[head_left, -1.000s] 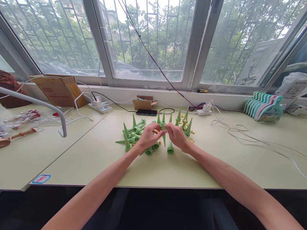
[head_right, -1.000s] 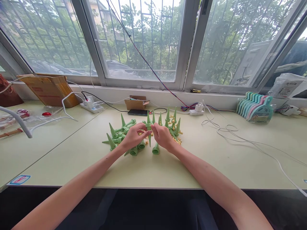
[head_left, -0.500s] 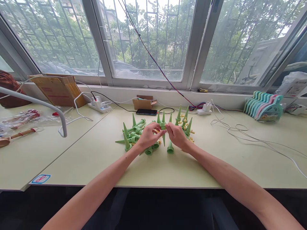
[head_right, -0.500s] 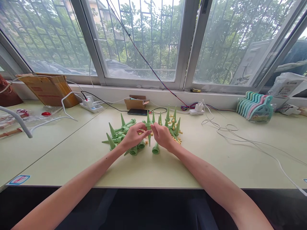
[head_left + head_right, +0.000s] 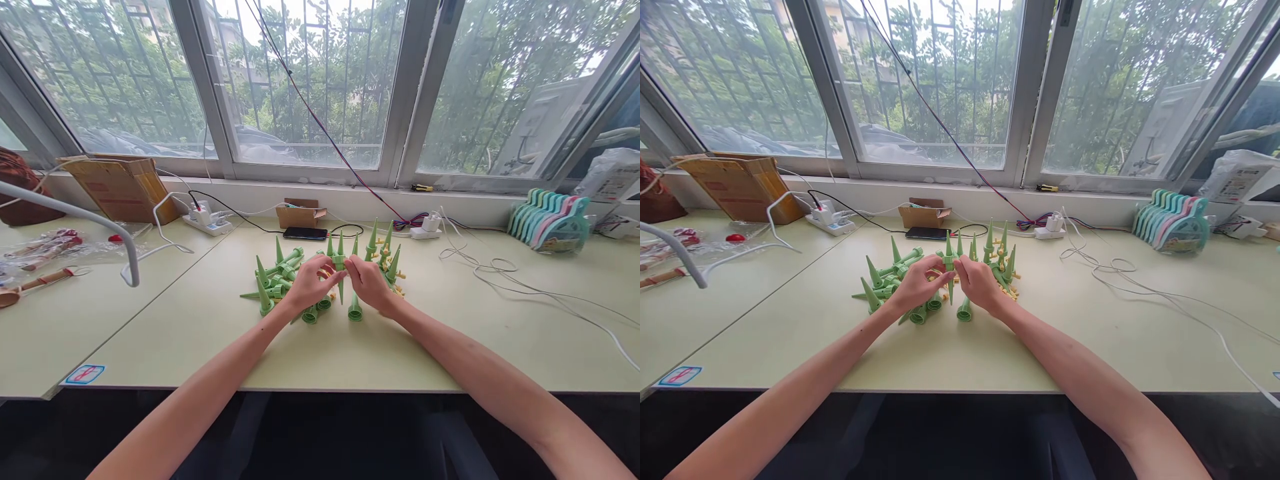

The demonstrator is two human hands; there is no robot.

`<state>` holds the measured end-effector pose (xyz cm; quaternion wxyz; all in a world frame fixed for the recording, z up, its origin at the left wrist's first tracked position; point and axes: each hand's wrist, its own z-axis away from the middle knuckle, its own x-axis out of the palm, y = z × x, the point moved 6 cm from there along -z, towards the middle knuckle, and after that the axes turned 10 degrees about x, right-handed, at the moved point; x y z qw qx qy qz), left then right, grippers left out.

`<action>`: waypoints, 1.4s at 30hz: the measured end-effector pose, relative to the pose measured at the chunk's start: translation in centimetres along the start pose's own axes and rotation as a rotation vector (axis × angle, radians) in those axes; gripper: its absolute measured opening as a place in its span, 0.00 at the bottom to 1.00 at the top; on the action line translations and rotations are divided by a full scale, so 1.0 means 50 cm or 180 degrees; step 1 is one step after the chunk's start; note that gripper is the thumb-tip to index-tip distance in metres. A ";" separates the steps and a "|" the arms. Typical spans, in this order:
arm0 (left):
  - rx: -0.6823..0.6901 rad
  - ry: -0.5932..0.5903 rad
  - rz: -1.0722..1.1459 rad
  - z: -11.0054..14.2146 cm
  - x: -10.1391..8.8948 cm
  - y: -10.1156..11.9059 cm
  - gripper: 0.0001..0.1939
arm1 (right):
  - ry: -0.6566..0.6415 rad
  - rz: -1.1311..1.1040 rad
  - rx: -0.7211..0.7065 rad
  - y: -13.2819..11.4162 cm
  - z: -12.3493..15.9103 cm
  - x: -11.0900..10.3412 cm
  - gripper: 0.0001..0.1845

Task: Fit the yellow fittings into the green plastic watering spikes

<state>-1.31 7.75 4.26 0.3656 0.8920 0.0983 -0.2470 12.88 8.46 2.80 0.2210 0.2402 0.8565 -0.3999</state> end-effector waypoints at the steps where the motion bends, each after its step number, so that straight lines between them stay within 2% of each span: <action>1: -0.0002 0.0003 0.0000 0.000 0.000 0.001 0.18 | 0.0003 0.0004 0.0004 -0.001 0.000 0.000 0.19; 42: -0.0013 0.0018 0.0026 0.001 -0.002 -0.001 0.19 | -0.0056 0.0064 -0.0024 -0.003 -0.001 0.000 0.20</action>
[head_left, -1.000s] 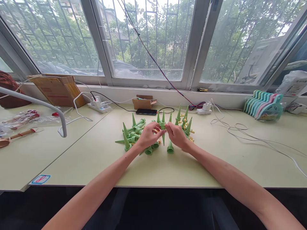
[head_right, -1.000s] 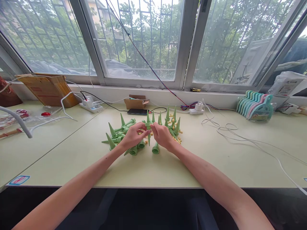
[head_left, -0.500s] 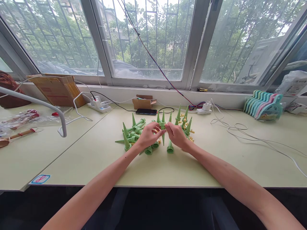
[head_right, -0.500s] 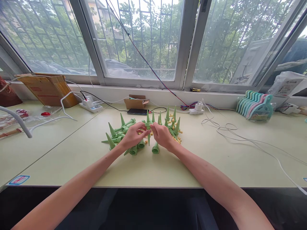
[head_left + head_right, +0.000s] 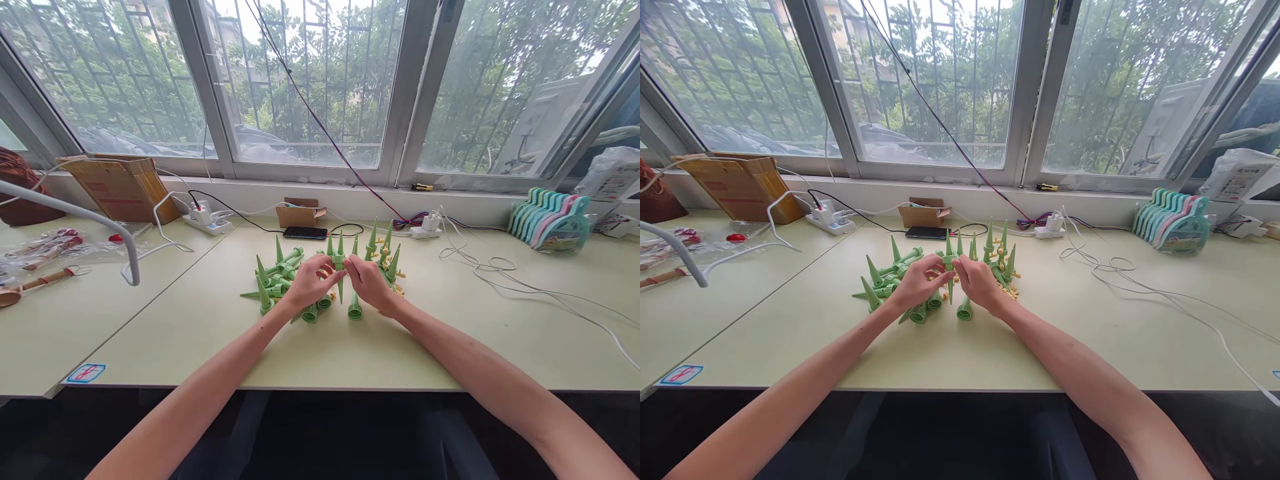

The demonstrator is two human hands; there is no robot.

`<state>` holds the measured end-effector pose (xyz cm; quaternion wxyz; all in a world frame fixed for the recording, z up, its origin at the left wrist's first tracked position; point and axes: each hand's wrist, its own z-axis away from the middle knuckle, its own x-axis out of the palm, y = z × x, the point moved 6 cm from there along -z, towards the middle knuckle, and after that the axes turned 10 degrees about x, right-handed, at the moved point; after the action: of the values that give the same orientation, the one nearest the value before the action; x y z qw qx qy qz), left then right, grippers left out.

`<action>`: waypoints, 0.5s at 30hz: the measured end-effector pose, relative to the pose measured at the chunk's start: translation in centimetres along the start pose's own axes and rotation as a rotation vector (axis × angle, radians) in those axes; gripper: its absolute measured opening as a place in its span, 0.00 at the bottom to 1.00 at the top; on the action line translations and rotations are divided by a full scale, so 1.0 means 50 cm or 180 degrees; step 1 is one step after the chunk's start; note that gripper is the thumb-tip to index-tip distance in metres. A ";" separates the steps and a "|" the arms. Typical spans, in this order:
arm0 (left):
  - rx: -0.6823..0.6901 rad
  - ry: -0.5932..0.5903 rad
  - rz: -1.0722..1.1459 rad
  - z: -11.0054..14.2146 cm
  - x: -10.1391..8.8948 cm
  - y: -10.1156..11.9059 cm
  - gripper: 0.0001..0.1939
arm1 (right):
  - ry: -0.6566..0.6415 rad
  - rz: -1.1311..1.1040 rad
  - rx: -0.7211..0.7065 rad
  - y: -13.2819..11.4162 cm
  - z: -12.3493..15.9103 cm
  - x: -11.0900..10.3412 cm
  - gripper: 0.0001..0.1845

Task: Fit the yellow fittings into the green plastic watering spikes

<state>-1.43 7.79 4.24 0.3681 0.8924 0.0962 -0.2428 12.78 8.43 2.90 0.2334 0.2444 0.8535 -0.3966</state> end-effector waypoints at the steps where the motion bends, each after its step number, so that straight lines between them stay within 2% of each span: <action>1: 0.0003 -0.0003 0.0002 0.000 0.000 0.000 0.19 | -0.0005 0.0005 0.0001 0.000 0.000 0.000 0.20; 15: -0.0019 -0.0006 0.0014 -0.001 -0.002 0.005 0.20 | -0.0009 -0.0005 -0.0010 0.002 0.001 0.001 0.21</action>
<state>-1.38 7.64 4.49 0.3714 0.8912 0.0946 -0.2425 12.79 8.44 2.78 0.2347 0.2429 0.8540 -0.3957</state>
